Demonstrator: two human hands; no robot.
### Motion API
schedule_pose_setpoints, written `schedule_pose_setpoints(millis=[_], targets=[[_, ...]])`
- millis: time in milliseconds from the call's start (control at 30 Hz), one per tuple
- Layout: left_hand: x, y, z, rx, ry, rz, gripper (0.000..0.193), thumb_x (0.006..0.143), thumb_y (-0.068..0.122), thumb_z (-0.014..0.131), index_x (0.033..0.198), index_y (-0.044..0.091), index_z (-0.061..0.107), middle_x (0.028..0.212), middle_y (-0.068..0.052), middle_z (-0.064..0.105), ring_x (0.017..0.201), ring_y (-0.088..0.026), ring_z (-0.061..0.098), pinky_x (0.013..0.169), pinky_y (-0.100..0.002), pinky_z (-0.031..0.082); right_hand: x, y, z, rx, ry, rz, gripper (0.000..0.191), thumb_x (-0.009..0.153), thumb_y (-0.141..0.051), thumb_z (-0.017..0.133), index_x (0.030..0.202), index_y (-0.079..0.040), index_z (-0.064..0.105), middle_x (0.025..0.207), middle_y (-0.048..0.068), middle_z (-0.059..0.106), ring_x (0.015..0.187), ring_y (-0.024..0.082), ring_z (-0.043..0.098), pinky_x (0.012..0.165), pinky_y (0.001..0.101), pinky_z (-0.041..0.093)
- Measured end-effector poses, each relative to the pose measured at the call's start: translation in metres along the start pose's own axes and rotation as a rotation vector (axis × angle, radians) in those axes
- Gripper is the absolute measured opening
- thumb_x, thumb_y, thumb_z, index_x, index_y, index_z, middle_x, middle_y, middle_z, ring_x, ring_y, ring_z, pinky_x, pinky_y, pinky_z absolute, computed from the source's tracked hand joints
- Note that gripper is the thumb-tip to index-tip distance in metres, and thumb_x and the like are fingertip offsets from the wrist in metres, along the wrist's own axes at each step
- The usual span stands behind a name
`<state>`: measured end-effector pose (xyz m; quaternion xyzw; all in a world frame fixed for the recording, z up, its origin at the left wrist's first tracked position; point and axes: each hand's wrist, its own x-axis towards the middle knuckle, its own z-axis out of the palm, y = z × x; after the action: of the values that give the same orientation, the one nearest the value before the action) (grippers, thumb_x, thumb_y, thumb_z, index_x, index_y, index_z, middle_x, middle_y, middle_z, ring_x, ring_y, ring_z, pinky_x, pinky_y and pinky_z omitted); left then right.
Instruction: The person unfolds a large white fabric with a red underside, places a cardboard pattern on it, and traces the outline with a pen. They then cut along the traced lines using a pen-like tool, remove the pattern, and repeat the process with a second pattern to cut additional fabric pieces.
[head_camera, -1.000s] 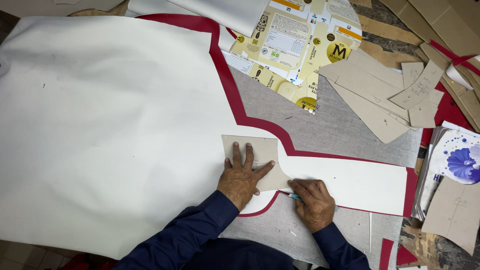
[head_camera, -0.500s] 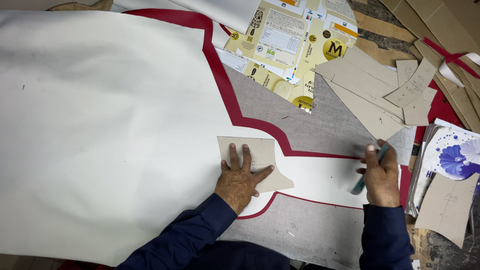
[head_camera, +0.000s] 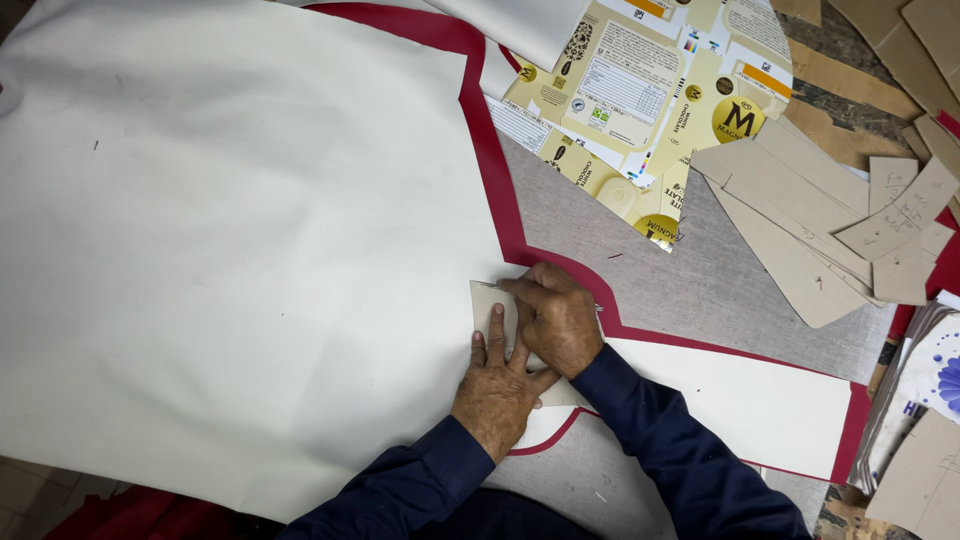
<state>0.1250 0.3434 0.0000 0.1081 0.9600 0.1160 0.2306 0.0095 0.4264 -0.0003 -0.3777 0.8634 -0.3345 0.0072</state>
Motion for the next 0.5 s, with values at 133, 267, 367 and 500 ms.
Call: schedule_pose_setpoints(millis=[133, 267, 367, 500], targets=[[0.001, 0.000, 0.003, 0.026, -0.053, 0.004, 0.073, 0.098, 0.035, 0.058, 0.160, 0.040, 0.019, 0.160, -0.032, -0.004, 0.144, -0.063, -0.001, 0.112, -0.070, 0.025, 0.009, 0.003, 0.012, 0.005, 0.037, -0.041, 0.020, 0.082, 0.005, 0.073, 0.098, -0.005, 0.079, 0.086, 0.009, 0.070, 0.072, 0.020, 0.069, 0.062, 0.0300, 0.060], [0.001, 0.001, 0.002, 0.025, -0.061, 0.000, 0.071, 0.099, 0.036, 0.057, 0.159, 0.038, 0.018, 0.161, -0.032, -0.004, 0.144, -0.063, -0.002, 0.113, -0.071, 0.023, 0.014, 0.002, 0.018, -0.061, -0.019, -0.038, 0.022, 0.078, 0.004, 0.075, 0.097, -0.007, 0.080, 0.082, 0.008, 0.070, 0.074, 0.020, 0.069, 0.062, 0.0313, 0.061], [0.002, 0.003, 0.000, -0.005, -0.061, -0.002, 0.068, 0.100, 0.038, 0.055, 0.158, 0.038, 0.019, 0.161, -0.032, -0.004, 0.144, -0.063, -0.002, 0.113, -0.072, 0.023, 0.010, 0.005, 0.020, -0.061, -0.049, -0.059, 0.030, 0.068, 0.003, 0.076, 0.097, -0.004, 0.078, 0.086, 0.011, 0.070, 0.081, 0.023, 0.067, 0.062, 0.0328, 0.060], [0.005, 0.005, -0.008, 0.022, -0.125, -0.004, 0.073, 0.100, 0.035, 0.056, 0.160, 0.041, 0.015, 0.161, -0.033, -0.005, 0.143, -0.064, -0.004, 0.111, -0.072, 0.026, -0.018, 0.036, -0.004, -0.156, -0.008, -0.054, 0.036, 0.069, 0.012, 0.068, 0.099, -0.005, 0.078, 0.089, 0.010, 0.070, 0.084, 0.023, 0.066, 0.063, 0.0324, 0.060]])
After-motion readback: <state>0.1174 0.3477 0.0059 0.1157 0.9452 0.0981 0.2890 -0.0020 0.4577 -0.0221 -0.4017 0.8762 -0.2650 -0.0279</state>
